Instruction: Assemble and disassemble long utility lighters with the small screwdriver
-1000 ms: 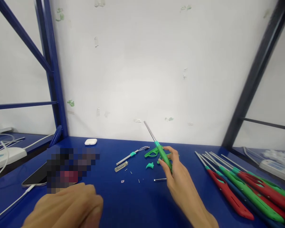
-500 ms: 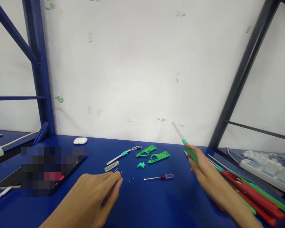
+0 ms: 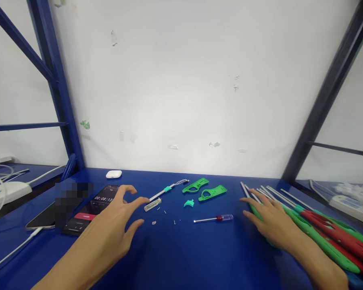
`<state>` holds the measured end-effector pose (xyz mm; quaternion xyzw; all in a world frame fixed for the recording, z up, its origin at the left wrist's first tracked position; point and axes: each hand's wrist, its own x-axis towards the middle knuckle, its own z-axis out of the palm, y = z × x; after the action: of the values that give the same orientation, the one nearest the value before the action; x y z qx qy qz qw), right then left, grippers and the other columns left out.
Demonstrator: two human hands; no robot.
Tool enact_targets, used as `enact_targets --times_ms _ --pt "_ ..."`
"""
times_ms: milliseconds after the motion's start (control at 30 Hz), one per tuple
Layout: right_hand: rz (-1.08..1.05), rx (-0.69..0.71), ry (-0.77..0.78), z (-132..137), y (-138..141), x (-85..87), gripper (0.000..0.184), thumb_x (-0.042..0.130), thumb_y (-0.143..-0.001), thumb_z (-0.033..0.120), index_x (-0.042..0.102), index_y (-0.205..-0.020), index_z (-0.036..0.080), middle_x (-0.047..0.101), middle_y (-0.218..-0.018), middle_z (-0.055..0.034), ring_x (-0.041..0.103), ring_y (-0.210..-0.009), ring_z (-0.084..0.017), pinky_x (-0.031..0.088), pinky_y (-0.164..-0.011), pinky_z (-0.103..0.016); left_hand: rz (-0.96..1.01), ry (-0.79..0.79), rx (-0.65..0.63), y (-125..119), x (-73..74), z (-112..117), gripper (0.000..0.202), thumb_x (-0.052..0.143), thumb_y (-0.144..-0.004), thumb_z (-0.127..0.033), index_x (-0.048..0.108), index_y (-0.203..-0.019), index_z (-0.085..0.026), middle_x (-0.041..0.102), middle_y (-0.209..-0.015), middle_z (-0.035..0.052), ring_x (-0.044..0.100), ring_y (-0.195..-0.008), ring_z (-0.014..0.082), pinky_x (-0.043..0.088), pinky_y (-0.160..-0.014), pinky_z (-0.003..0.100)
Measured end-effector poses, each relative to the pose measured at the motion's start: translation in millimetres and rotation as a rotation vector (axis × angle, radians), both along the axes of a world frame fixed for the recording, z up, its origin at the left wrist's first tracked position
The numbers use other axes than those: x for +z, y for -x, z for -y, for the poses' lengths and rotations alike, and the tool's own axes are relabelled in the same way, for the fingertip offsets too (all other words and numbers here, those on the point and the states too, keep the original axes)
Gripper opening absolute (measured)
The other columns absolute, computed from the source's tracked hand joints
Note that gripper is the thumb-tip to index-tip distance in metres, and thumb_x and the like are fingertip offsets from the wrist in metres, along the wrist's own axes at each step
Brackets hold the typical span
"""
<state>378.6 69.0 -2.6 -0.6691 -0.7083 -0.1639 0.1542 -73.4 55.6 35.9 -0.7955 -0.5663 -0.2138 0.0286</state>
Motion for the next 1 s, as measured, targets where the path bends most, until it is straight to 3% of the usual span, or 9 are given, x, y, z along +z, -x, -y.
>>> enact_targets --times_ms 100,167,267,333,367,433,533,733,1000 --pt "-0.033 0.068 0.044 -2.8 18.9 7.5 0.04 0.05 -0.099 0.033 0.071 -0.133 0.032 0.043 -0.168 -0.009 0.046 -0.149 -0.041 0.044 -0.114 -0.064 -0.042 0.044 -0.011 10.1 -5.3 -5.1 0.03 0.059 -0.091 -0.028 0.081 -0.109 -0.035 0.03 -0.171 -0.0018 0.069 -0.118 0.0345 0.062 -0.093 0.049" --pt "-0.045 0.129 0.083 -5.9 35.0 17.0 0.042 0.048 -0.101 0.033 0.068 -0.139 0.031 0.035 -0.172 -0.0087 0.043 -0.152 -0.038 0.042 -0.118 -0.062 -0.087 0.046 -0.009 11.5 -9.2 -8.6 0.028 0.058 -0.093 -0.028 0.083 -0.102 -0.035 0.028 -0.173 -0.0062 0.062 -0.13 0.0385 0.059 -0.099 0.052" --pt "-0.047 0.235 0.172 -18.6 58.7 36.6 0.043 0.057 -0.1 0.031 0.064 -0.142 0.036 0.043 -0.168 -0.0049 0.049 -0.148 -0.034 0.048 -0.115 -0.055 -0.13 0.02 0.061 4.8 -11.2 -12.5 0.039 0.046 -0.099 -0.02 0.082 -0.11 -0.032 0.045 -0.164 0.0036 0.062 -0.13 0.0384 0.057 -0.101 0.055" --pt "-0.04 0.288 0.23 -33.6 69.9 49.9 0.053 0.064 -0.097 0.024 0.058 -0.147 0.038 0.056 -0.157 -0.0058 0.055 -0.142 -0.031 0.054 -0.109 -0.05 -0.145 0.082 0.103 -2.3 -8.6 -11.7 0.043 0.041 -0.1 -0.017 0.077 -0.121 -0.028 0.061 -0.147 0.0119 0.067 -0.123 0.0366 0.057 -0.1 0.055" --pt "-0.034 0.305 0.254 -42.5 73.5 55.2 0.056 0.063 -0.098 0.021 0.053 -0.151 0.037 0.063 -0.148 -0.007 0.059 -0.137 -0.028 0.055 -0.107 -0.047 -0.148 0.134 0.116 -5.7 -6.4 -10.3 0.043 0.041 -0.101 -0.017 0.075 -0.127 -0.026 0.066 -0.138 0.0135 0.069 -0.119 0.0358 0.057 -0.1 0.054" --pt "-0.006 0.326 0.308 -60.5 76.7 60.8 0.044 0.065 -0.102 0.027 0.058 -0.145 0.029 0.067 -0.138 -0.0099 0.066 -0.125 -0.027 0.057 -0.102 -0.047 -0.161 0.228 0.126 -11.5 -1.0 -6.6 0.042 0.042 -0.104 -0.02 0.07 -0.134 -0.023 0.071 -0.127 0.0142 0.07 -0.116 0.0344 0.056 -0.102 0.052" --pt "0.046 0.317 0.377 -80.1 74.0 56.3 0.037 0.067 -0.102 0.038 0.064 -0.134 0.019 0.065 -0.137 -0.0106 0.068 -0.114 -0.026 0.059 -0.095 -0.048 -0.208 0.278 0.133 -17.4 4.8 -3.3 0.039 0.043 -0.105 -0.021 0.07 -0.133 -0.021 0.071 -0.123 0.014 0.069 -0.118 0.0332 0.054 -0.103 0.049" --pt "0.071 0.292 0.36 -85.0 63.7 44.4 0.036 0.067 -0.102 0.037 0.064 -0.134 0.02 0.065 -0.136 -0.0104 0.069 -0.113 -0.025 0.06 -0.095 -0.048 -0.239 0.225 0.17 -22.2 2.7 -6.6 0.037 0.04 -0.107 -0.024 0.071 -0.128 -0.024 0.071 -0.122 0.0128 0.068 -0.118 0.0338 0.057 -0.089 0.044" --pt "-0.017 0.278 0.374 -80.5 65.1 55.8 0.035 0.067 -0.102 0.037 0.064 -0.133 0.02 0.066 -0.135 -0.0102 0.069 -0.112 -0.025 0.06 -0.093 -0.047 -0.179 0.273 0.168 -22.8 8.8 -6.2 0.038 0.036 -0.109 -0.024 0.069 -0.129 -0.022 0.072 -0.122 0.0126 0.071 -0.115 0.0322 0.051 -0.103 0.048"
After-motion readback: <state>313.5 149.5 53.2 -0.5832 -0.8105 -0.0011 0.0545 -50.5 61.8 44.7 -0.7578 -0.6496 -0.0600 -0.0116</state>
